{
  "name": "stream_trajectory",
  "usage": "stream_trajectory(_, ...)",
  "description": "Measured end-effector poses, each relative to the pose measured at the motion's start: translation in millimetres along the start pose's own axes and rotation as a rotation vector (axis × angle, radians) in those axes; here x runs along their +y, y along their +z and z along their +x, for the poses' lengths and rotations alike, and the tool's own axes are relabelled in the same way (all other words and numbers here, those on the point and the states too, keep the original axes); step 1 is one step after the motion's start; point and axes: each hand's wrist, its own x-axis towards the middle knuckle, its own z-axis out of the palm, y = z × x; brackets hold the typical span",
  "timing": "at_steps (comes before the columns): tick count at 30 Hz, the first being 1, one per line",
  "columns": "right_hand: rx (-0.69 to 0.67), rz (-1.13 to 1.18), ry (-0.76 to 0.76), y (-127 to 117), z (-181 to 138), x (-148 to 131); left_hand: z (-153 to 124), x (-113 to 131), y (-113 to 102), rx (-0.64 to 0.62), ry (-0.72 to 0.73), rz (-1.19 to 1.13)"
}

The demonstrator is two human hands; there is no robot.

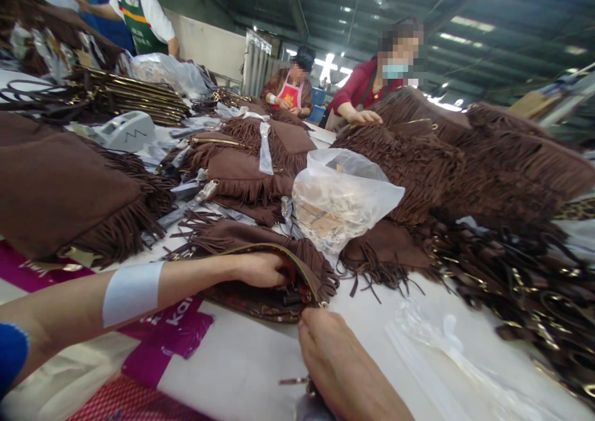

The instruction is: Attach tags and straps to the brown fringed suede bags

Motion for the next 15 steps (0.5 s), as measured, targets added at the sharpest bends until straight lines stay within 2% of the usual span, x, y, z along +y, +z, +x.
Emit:
stream_trajectory(6, 0.018, -0.054, 0.048, -0.1, 0.8, -4.2, -0.1, -0.7, 2.1, 0.011, -0.009, -0.002)
stream_trajectory(15, 0.024, -0.116, 0.023, 5.0, 12.6, -6.3, -0.2, -2.1, 7.7, 0.010, 0.043, -0.029)
